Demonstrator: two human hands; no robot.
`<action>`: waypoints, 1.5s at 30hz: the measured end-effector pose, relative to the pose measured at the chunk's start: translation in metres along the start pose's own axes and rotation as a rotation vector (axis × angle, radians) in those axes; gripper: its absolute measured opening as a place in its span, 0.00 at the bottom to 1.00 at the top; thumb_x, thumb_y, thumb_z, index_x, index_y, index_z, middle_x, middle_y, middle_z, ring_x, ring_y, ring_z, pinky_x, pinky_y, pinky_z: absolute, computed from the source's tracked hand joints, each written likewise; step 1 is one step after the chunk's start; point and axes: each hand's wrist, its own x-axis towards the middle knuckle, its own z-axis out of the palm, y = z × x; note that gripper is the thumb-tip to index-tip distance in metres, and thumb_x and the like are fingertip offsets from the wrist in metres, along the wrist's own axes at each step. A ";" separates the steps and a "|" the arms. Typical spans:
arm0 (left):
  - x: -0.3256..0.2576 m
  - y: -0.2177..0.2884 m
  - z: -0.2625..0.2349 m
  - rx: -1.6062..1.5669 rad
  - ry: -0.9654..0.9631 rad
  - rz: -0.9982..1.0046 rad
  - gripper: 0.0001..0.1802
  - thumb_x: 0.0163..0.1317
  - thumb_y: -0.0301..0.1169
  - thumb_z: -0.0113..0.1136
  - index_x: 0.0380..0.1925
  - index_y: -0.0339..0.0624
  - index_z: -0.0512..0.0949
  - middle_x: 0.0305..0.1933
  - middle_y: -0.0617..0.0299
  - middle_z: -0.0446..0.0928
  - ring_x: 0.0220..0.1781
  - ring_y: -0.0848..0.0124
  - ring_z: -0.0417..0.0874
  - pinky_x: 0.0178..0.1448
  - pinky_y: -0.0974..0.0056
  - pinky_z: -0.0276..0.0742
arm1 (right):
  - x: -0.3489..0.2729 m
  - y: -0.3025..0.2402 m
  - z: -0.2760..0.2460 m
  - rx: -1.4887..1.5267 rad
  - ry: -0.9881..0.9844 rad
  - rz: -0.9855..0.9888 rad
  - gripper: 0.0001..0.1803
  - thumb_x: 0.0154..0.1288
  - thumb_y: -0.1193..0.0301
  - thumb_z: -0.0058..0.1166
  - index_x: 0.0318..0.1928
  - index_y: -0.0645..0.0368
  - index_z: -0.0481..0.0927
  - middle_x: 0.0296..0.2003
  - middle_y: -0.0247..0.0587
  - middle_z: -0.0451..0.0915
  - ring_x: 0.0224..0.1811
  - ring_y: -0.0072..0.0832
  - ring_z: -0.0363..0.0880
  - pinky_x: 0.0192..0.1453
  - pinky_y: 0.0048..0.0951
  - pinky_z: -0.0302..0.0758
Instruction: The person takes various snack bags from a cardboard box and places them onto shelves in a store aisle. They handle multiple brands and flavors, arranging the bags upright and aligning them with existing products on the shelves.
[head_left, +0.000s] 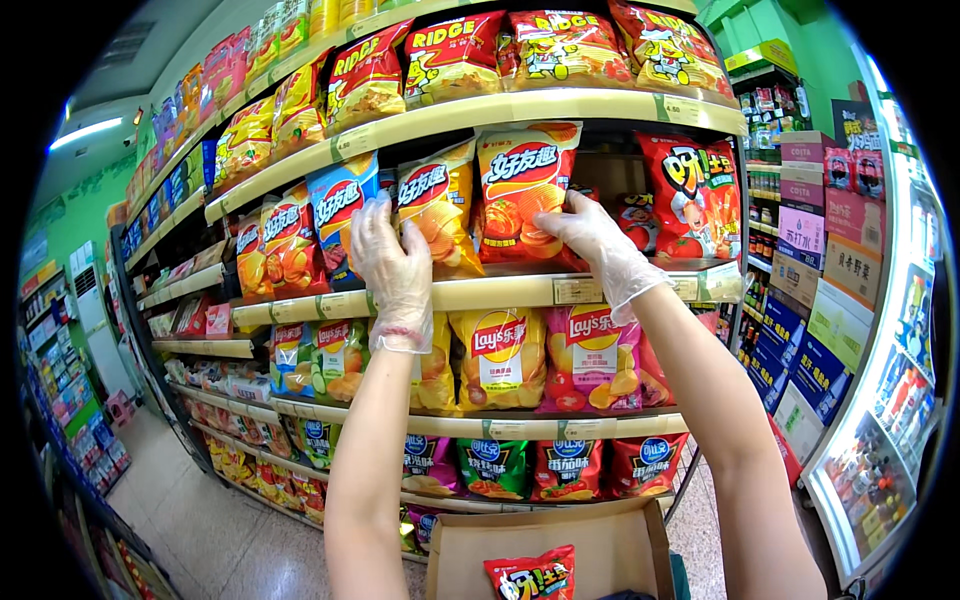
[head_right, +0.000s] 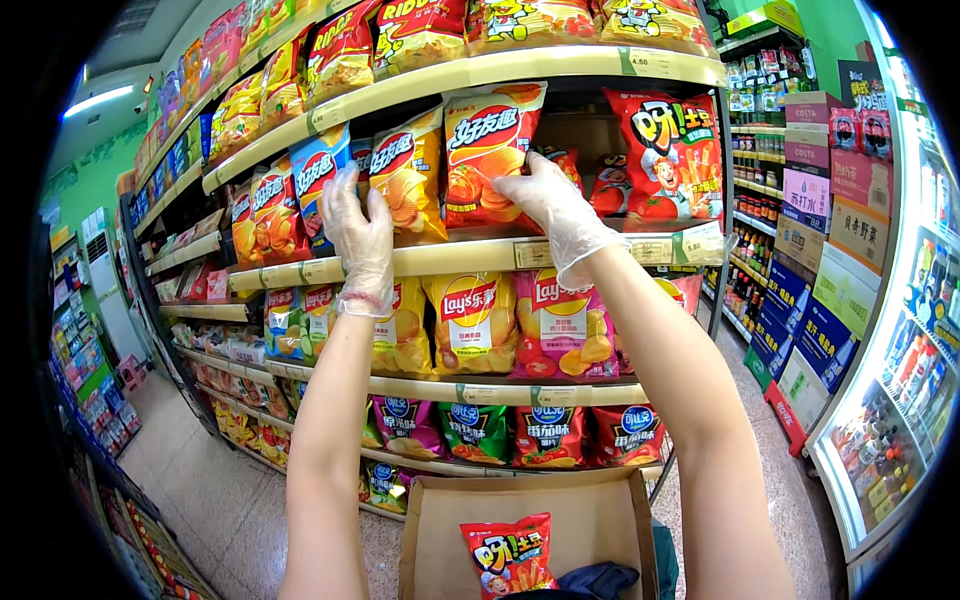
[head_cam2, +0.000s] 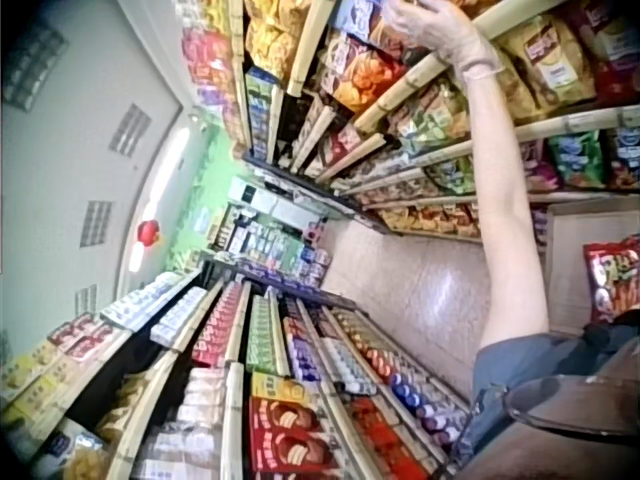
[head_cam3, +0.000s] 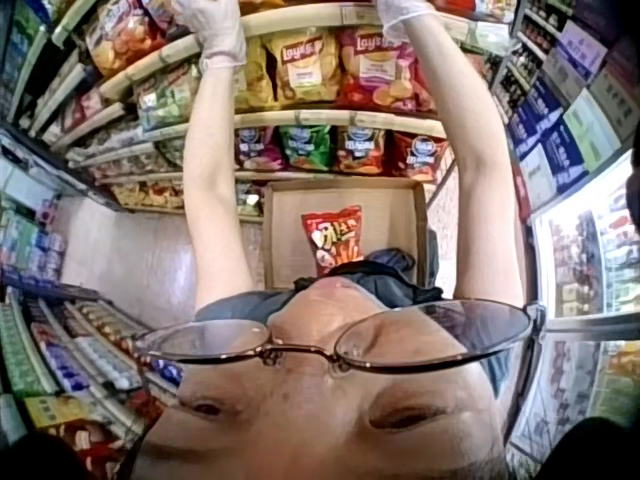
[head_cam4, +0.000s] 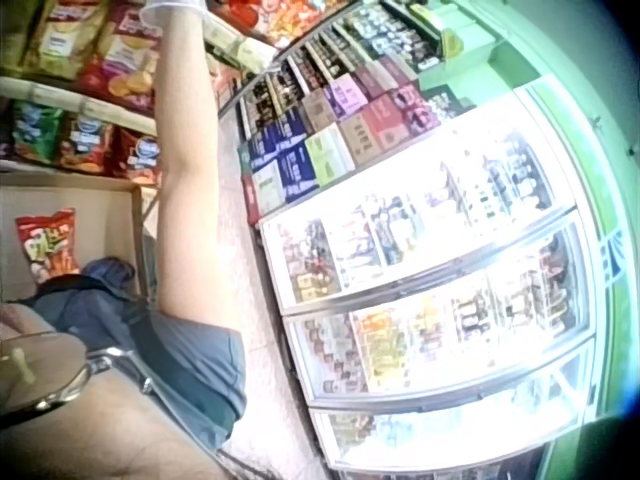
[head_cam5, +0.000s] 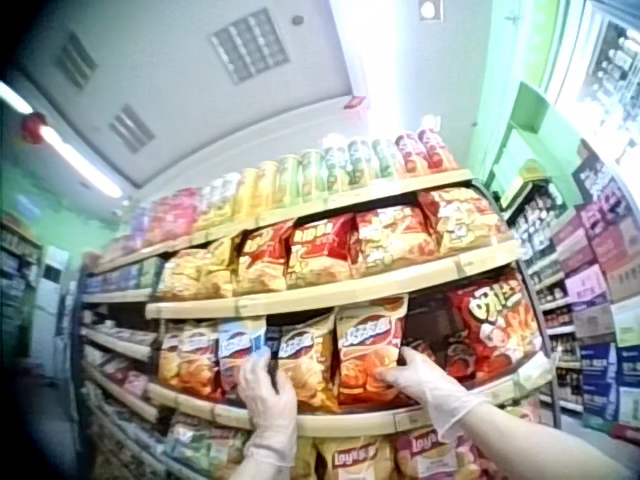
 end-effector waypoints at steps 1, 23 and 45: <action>-0.004 -0.001 -0.001 0.033 -0.101 -0.052 0.23 0.63 0.33 0.58 0.58 0.40 0.73 0.63 0.53 0.73 0.70 0.51 0.65 0.73 0.47 0.56 | -0.001 -0.001 0.002 -0.052 0.044 0.009 0.36 0.59 0.56 0.59 0.63 0.65 0.69 0.56 0.52 0.78 0.59 0.39 0.76 0.63 0.35 0.69; -0.099 0.090 -0.208 -0.411 -0.777 -0.207 0.34 0.58 0.22 0.59 0.66 0.34 0.64 0.71 0.45 0.62 0.74 0.46 0.59 0.76 0.48 0.50 | -0.182 0.026 -0.041 0.154 0.031 -0.163 0.26 0.68 0.64 0.55 0.63 0.63 0.72 0.55 0.43 0.79 0.59 0.29 0.76 0.65 0.29 0.68; -0.287 0.184 -0.358 -0.726 -1.007 -1.961 0.29 0.71 0.33 0.53 0.66 0.31 0.57 0.58 0.53 0.73 0.56 0.70 0.77 0.58 0.65 0.74 | -0.439 0.170 0.066 0.775 -0.326 1.120 0.37 0.66 0.66 0.61 0.67 0.69 0.58 0.58 0.50 0.75 0.58 0.32 0.76 0.61 0.31 0.74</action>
